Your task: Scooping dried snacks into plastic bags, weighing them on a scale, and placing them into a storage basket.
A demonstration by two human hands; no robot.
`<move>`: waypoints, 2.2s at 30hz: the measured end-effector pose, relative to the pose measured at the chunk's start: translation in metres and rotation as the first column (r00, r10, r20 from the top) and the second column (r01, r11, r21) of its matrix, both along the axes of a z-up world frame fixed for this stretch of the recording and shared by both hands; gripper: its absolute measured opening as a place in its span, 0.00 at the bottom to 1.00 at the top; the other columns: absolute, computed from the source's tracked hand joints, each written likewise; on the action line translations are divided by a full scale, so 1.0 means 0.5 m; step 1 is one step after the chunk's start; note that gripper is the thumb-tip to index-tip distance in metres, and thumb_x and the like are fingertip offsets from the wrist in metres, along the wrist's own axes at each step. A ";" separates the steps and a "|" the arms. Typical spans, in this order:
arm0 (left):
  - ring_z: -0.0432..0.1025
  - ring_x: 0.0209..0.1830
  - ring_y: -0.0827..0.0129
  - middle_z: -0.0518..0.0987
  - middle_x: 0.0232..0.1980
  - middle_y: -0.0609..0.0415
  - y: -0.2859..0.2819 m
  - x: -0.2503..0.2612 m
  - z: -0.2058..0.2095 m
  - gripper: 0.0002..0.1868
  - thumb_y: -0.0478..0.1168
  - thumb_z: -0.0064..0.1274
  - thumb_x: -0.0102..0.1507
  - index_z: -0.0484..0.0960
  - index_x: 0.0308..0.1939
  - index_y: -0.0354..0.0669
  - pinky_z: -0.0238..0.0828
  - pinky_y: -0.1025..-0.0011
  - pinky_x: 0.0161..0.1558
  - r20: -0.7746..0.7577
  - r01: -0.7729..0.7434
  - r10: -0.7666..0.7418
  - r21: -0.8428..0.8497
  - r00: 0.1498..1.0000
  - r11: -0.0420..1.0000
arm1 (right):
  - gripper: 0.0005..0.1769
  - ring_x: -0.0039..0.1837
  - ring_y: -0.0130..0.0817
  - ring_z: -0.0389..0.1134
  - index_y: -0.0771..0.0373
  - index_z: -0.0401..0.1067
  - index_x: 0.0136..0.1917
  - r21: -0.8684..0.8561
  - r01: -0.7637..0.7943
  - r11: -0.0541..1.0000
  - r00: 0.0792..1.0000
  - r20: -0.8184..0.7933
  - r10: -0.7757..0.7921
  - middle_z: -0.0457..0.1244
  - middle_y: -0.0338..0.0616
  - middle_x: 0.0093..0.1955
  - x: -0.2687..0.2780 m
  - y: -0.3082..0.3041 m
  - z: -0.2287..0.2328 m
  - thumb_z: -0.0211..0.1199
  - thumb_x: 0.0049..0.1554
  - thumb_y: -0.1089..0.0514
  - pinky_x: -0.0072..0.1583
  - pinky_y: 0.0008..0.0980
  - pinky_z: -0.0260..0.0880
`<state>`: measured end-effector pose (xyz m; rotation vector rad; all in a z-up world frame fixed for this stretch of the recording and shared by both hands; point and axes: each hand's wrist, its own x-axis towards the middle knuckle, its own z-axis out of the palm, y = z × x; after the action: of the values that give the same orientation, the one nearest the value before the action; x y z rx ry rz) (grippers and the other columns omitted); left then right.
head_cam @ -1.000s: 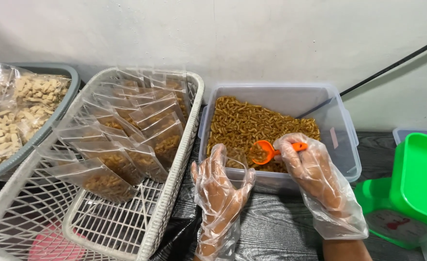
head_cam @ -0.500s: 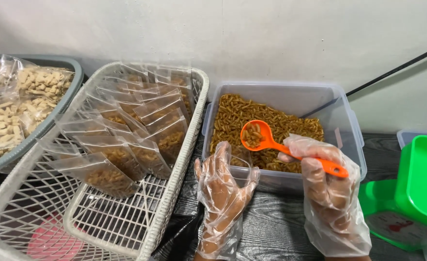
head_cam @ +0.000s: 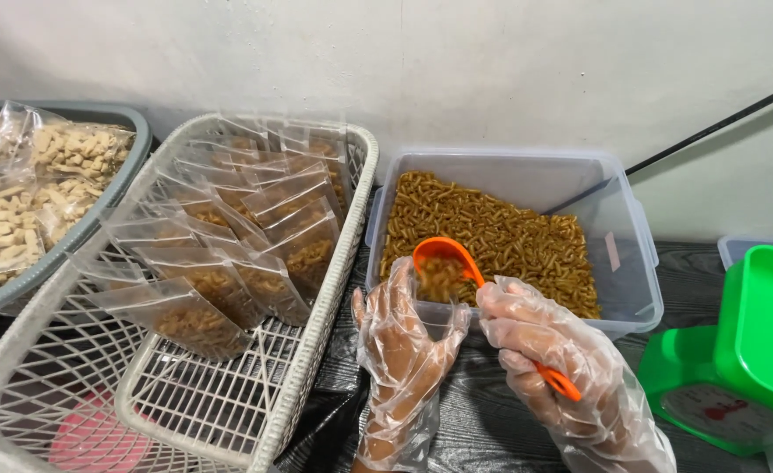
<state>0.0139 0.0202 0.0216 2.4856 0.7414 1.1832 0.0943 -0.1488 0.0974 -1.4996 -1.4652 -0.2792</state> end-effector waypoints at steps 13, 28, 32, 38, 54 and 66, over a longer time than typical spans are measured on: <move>0.75 0.61 0.56 0.80 0.64 0.50 -0.003 -0.001 0.004 0.44 0.62 0.60 0.58 0.67 0.70 0.42 0.52 0.36 0.71 0.009 0.022 -0.022 -0.024 1.000 0.999 | 0.14 0.67 0.51 0.72 0.71 0.69 0.59 0.165 -0.022 0.986 1.000 0.021 0.019 0.67 0.58 0.61 0.063 0.013 -0.005 0.46 0.66 0.65 0.76 0.52 0.73; 0.76 0.59 0.57 0.81 0.62 0.52 -0.003 0.002 0.004 0.42 0.58 0.63 0.56 0.69 0.69 0.43 0.53 0.36 0.70 0.020 -0.006 0.006 -0.009 1.000 1.000 | 0.28 0.67 0.50 0.67 0.67 0.58 0.72 -0.065 0.519 0.853 0.597 0.741 -0.306 0.61 0.58 0.69 0.137 0.023 -0.093 0.56 0.60 0.76 0.68 0.44 0.71; 0.75 0.59 0.56 0.80 0.63 0.51 -0.002 0.001 -0.001 0.43 0.61 0.62 0.56 0.69 0.69 0.43 0.53 0.36 0.70 0.019 -0.003 0.003 -0.004 1.000 1.000 | 0.27 0.68 0.37 0.66 0.60 0.57 0.73 -0.123 0.237 0.964 0.888 0.429 -0.164 0.62 0.50 0.69 0.114 0.039 -0.078 0.57 0.63 0.72 0.68 0.33 0.60; 0.76 0.59 0.56 0.80 0.64 0.51 0.000 0.000 0.002 0.43 0.61 0.61 0.57 0.68 0.70 0.42 0.54 0.36 0.70 0.008 0.007 -0.007 -0.001 1.000 1.000 | 0.17 0.54 0.43 0.79 0.72 0.78 0.52 -0.200 0.119 0.973 0.707 -0.671 -0.224 0.71 0.56 0.56 0.098 0.078 -0.038 0.49 0.62 0.62 0.58 0.33 0.83; 0.75 0.60 0.54 0.79 0.65 0.49 -0.001 -0.002 0.003 0.44 0.60 0.63 0.56 0.68 0.70 0.42 0.53 0.35 0.69 0.003 0.022 -0.022 -0.019 1.000 1.000 | 0.22 0.66 0.55 0.73 0.70 0.69 0.55 0.301 0.052 0.952 0.988 -0.157 -0.004 0.70 0.55 0.53 -0.005 0.027 0.003 0.44 0.70 0.49 0.74 0.56 0.77; 0.76 0.60 0.58 0.80 0.64 0.52 -0.003 -0.003 0.004 0.44 0.62 0.61 0.57 0.67 0.71 0.44 0.53 0.37 0.71 0.000 -0.003 0.003 -0.001 1.000 1.000 | 0.16 0.72 0.43 0.70 0.64 0.71 0.61 0.182 -0.018 0.983 0.988 -0.146 0.045 0.69 0.51 0.64 0.016 -0.012 0.025 0.46 0.69 0.57 0.85 0.54 0.65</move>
<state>0.0125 0.0187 0.0237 2.4843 0.7465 1.1838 0.1025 -0.1550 0.1098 -1.3219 -1.3075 -0.2664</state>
